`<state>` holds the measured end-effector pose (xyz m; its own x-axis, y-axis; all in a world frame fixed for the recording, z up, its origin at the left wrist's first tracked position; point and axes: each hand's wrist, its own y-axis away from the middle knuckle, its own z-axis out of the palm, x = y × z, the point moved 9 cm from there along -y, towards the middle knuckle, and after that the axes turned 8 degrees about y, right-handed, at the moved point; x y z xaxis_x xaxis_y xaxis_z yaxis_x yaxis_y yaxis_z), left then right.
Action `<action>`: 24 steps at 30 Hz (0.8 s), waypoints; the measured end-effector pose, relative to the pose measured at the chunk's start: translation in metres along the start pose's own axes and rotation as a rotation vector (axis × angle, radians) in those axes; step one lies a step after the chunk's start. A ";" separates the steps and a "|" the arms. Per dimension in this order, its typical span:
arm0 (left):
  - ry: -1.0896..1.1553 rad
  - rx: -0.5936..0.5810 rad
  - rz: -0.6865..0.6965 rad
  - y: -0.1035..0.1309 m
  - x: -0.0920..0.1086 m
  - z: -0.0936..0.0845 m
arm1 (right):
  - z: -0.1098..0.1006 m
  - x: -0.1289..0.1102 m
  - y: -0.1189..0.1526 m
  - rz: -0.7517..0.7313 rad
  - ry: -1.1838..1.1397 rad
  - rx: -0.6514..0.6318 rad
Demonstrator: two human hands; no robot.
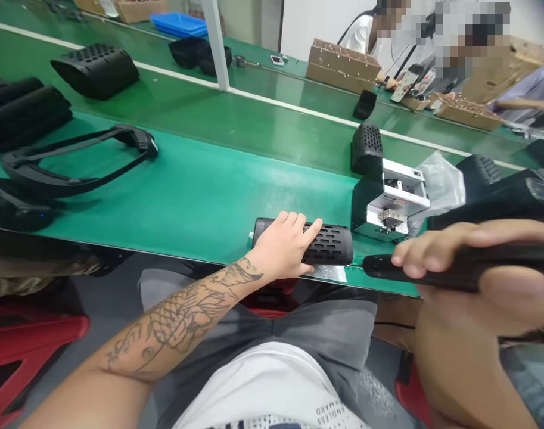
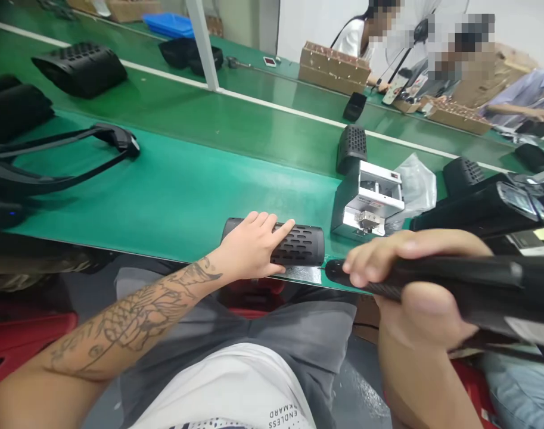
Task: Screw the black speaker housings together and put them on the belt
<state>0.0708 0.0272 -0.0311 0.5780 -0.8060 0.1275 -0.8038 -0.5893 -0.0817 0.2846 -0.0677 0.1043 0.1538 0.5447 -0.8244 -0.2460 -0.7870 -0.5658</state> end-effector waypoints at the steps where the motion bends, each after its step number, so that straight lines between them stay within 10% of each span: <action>1: -0.004 0.002 -0.006 0.002 0.001 -0.001 | 0.015 0.001 -0.001 -0.017 0.000 -0.013; 24: 0.046 0.009 0.012 0.002 0.004 -0.013 | 0.056 0.031 -0.019 -0.024 -0.070 -0.108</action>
<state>0.0700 0.0234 -0.0178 0.5608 -0.8099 0.1718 -0.8094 -0.5800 -0.0922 0.2405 -0.0198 0.0898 0.0901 0.5799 -0.8097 -0.1382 -0.7978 -0.5868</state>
